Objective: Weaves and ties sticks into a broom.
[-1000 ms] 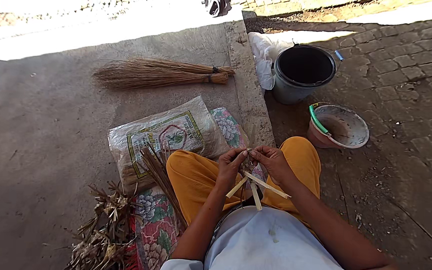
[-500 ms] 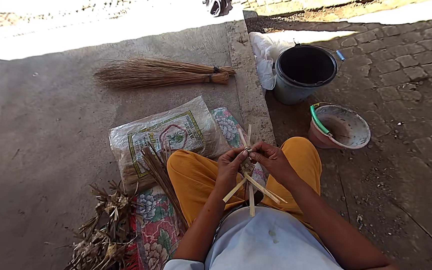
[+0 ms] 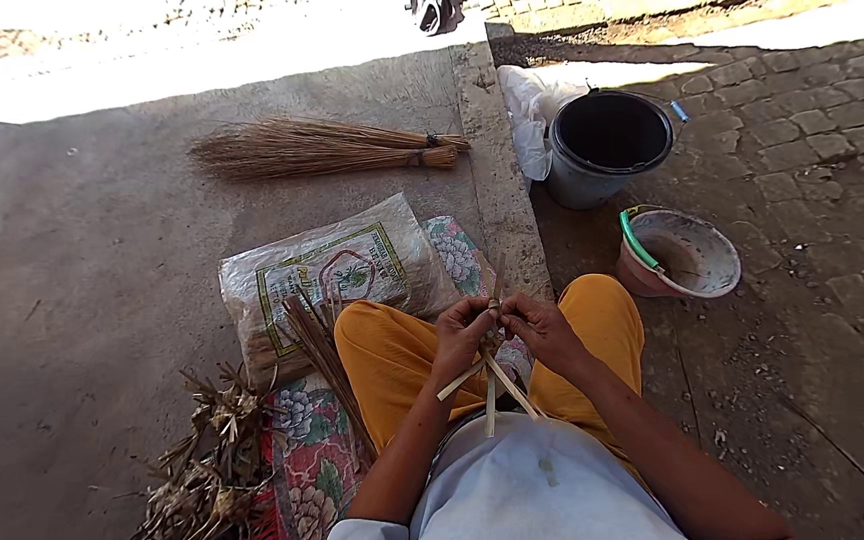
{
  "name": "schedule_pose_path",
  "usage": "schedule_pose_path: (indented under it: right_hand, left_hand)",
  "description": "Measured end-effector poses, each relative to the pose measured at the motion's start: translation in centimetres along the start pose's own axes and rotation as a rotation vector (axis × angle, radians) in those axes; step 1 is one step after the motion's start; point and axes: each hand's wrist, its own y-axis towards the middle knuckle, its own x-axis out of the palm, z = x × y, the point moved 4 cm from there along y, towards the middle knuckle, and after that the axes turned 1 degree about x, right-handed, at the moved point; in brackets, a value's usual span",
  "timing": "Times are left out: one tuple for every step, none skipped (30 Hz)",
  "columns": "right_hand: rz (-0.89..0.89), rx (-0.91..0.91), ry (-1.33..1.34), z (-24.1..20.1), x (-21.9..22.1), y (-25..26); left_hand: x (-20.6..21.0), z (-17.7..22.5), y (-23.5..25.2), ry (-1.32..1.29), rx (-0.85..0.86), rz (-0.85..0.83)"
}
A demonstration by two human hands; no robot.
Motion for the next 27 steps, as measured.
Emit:
schedule_pose_path:
  right_hand:
    - [0.012, 0.01, -0.01, 0.0, 0.1, 0.1]
    - [0.02, 0.035, -0.01, 0.0, 0.0, 0.1]
    - [0.024, 0.063, -0.009, -0.1, 0.0, 0.2]
    - [0.026, 0.089, -0.006, -0.2, 0.0, 0.3]
    - [0.026, 0.113, -0.008, -0.3, 0.0, 0.4]
    - [0.03, 0.133, -0.018, -0.4, 0.0, 0.5]
    - [0.038, 0.154, -0.036, -0.5, 0.1, 0.6]
    - [0.045, 0.175, -0.05, -0.5, 0.1, 0.7]
    - [0.053, 0.192, -0.054, -0.6, 0.1, 0.8]
    - [0.067, 0.196, -0.048, -0.7, 0.0, 0.9]
    - [0.085, 0.19, -0.03, -0.8, 0.1, 1.0]
    - [0.114, 0.176, -0.003, -0.9, 0.1, 1.0]
    - [0.144, 0.156, 0.023, -1.0, 0.1, 1.0]
    - [0.17, 0.125, 0.039, -1.1, 0.2, 1.0]
    - [0.19, 0.088, 0.053, -1.2, 0.2, 1.1]
    - [0.196, 0.056, 0.069, -1.3, 0.1, 1.2]
    - [0.193, 0.033, 0.087, -1.3, 0.0, 1.2]
    - [0.181, 0.018, 0.105, -1.4, -0.1, 1.3]
    - [0.165, 0.001, 0.119, -1.4, -0.3, 1.3]
    - [0.147, -0.021, 0.126, -1.3, -0.4, 1.2]
    - [0.135, -0.05, 0.128, -1.2, -0.5, 1.2]
    - [0.13, -0.073, 0.126, -1.1, -0.6, 1.2]
    - [0.131, -0.089, 0.122, -0.9, -0.7, 1.2]
    - [0.139, -0.103, 0.119, -0.9, -0.8, 1.1]
    - [0.146, -0.112, 0.122, -0.8, -0.9, 1.2]
    - [0.147, -0.112, 0.136, -0.6, -0.9, 1.2]
    - [0.14, -0.106, 0.153, -0.5, -0.9, 1.2]
  left_hand:
    - [0.1, -0.1, 0.0, 0.02, 0.034, 0.008]
    - [0.1, -0.2, -0.1, 0.039, 0.071, 0.002]
    - [0.1, -0.2, -0.1, 0.049, 0.098, -0.005]
    - [0.1, -0.3, -0.1, 0.044, 0.109, -0.003]
    - [0.1, -0.4, -0.1, 0.027, 0.108, 0.006]
    - [0.1, -0.5, -0.1, 0.01, 0.102, 0.022]
    - [0.1, -0.7, -0.1, -0.002, 0.097, 0.038]
    - [0.1, -0.8, 0.0, -0.009, 0.097, 0.049]
    - [0.1, -0.9, 0.0, -0.015, 0.099, 0.056]
    - [0.1, -1.0, 0.1, -0.025, 0.098, 0.064]
    - [0.1, -0.9, 0.1, -0.047, 0.084, 0.076]
    - [0.2, -0.9, 0.0, -0.088, 0.053, 0.093]
    - [0.3, -0.8, 0.0, -0.145, 0.006, 0.114]
    - [0.4, -0.7, -0.1, -0.207, -0.047, 0.133]
    - [0.6, -0.6, -0.2, -0.267, -0.099, 0.145]
    - [0.7, -0.5, -0.3, -0.315, -0.141, 0.149]
    - [0.7, -0.4, -0.3, -0.349, -0.174, 0.152]
    - [0.7, -0.5, -0.3, -0.373, -0.201, 0.149]
    - [0.5, -0.6, -0.2, -0.389, -0.22, 0.144]
    - [0.4, -0.8, -0.1, -0.4, -0.231, 0.137]
    - [0.3, -0.9, 0.0, -0.411, -0.24, 0.13]
    - [0.2, -0.9, 0.0, -0.424, -0.256, 0.127]
    - [0.3, -0.8, 0.0, -0.444, -0.279, 0.123]
    - [0.4, -0.8, 0.0, -0.463, -0.303, 0.115]
    - [0.4, -0.8, -0.1, -0.483, -0.325, 0.097]
    - [0.5, -0.9, -0.1, -0.499, -0.337, 0.079]
    - [0.6, -0.9, -0.1, -0.504, -0.339, 0.072]
